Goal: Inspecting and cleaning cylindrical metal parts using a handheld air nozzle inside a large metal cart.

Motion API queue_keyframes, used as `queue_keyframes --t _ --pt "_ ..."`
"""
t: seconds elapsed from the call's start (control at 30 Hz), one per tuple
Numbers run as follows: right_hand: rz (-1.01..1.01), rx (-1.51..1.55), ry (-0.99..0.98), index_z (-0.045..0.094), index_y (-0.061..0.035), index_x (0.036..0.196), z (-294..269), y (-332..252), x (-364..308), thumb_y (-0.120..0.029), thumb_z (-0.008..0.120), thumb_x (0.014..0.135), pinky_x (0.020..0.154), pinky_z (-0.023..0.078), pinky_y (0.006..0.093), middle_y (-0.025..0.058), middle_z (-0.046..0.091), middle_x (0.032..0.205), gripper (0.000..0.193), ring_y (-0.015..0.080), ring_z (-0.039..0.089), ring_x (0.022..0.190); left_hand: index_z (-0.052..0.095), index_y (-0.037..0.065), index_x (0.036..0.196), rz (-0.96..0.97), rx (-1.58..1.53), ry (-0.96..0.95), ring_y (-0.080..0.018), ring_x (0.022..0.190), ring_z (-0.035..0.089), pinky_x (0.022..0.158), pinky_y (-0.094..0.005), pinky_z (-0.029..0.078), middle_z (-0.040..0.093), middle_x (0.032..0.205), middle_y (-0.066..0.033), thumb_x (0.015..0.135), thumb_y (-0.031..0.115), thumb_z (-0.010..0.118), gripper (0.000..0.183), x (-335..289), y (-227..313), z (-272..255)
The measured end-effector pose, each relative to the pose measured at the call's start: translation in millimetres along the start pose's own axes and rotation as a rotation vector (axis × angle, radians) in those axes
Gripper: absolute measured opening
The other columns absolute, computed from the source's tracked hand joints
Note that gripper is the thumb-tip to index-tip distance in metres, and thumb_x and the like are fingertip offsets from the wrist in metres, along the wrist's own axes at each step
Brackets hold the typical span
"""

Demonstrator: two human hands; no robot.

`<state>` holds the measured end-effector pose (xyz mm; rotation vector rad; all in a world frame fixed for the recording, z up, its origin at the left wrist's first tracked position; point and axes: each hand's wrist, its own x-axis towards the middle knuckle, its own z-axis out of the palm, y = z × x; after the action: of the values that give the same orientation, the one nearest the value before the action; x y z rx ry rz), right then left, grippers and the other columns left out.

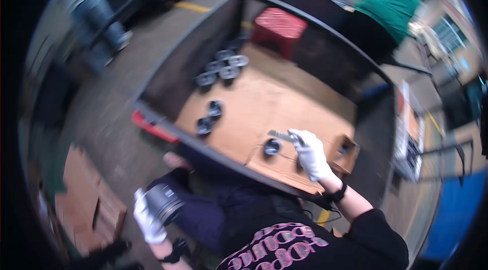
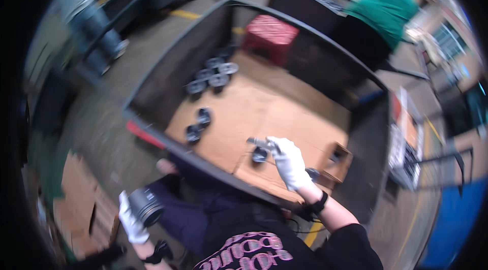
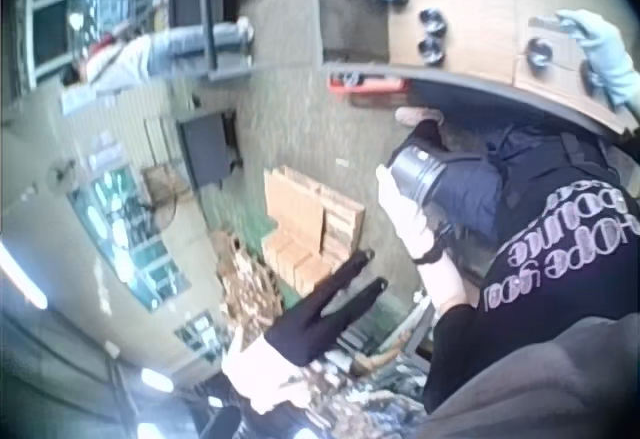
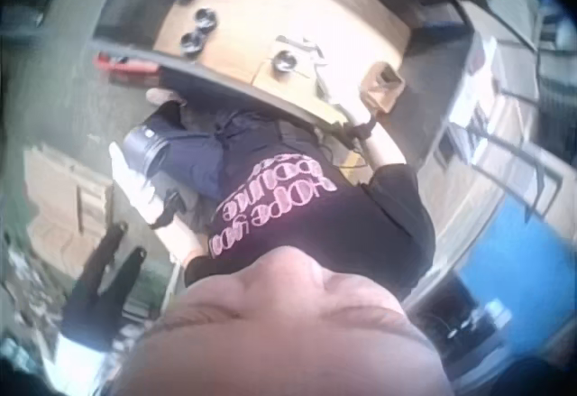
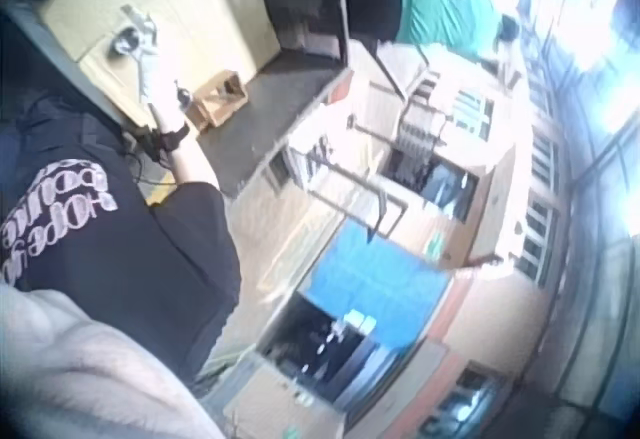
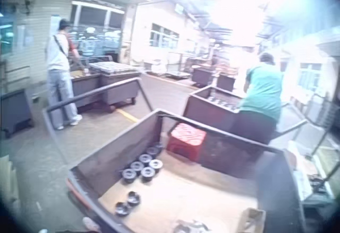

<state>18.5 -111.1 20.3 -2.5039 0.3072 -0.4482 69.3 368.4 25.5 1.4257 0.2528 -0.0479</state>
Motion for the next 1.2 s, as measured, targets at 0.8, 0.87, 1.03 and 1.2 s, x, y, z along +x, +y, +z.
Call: queue_keyframes --t 0.8,0.87,1.03,1.2 --pt "0.493 1.615 -0.901 0.054 0.0011 0.132 17 -102 65 -0.038 0.057 0.102 0.096 0.054 0.0447 0.0228 0.063 0.126 0.050 0.0360 0.065 0.109 0.064 -0.008 0.117 0.081 -0.074 0.007 -0.0238 0.092 0.073 0.087 -0.0357 0.059 0.073 0.104 -0.0165 0.109 0.044 0.037 0.059 41 14 71" --pt "0.741 1.624 -1.234 0.047 0.0047 0.138 49 -164 48 -0.051 0.053 0.102 0.102 0.051 0.0495 0.0264 0.059 0.133 0.067 0.0406 0.062 0.117 0.066 -0.007 0.113 0.224 0.023 0.011 -0.0171 0.088 0.072 0.080 -0.0300 0.057 0.073 0.098 -0.0120 0.110 0.044 0.034 0.060 30 27 77" --pt "1.438 2.285 -1.872 0.033 -0.0003 0.151 107 -226 12 -0.068 0.056 0.092 0.107 0.045 0.0567 0.0346 0.040 0.148 0.093 0.0482 0.049 0.131 0.064 -0.005 0.114 0.262 -0.006 0.141 -0.0133 0.092 0.062 0.083 -0.0287 0.049 0.068 0.099 -0.0072 0.108 0.036 0.046 0.045 5 57 78" --pt "1.612 2.266 -1.788 0.042 -0.0022 0.146 102 -242 20 -0.065 0.062 0.090 0.100 0.050 0.0570 0.0318 0.046 0.141 0.086 0.0452 0.056 0.121 0.063 -0.004 0.116 0.392 -0.026 0.034 -0.0164 0.103 0.062 0.091 -0.0298 0.047 0.068 0.111 -0.0118 0.109 0.034 0.045 0.043 5 53 70"
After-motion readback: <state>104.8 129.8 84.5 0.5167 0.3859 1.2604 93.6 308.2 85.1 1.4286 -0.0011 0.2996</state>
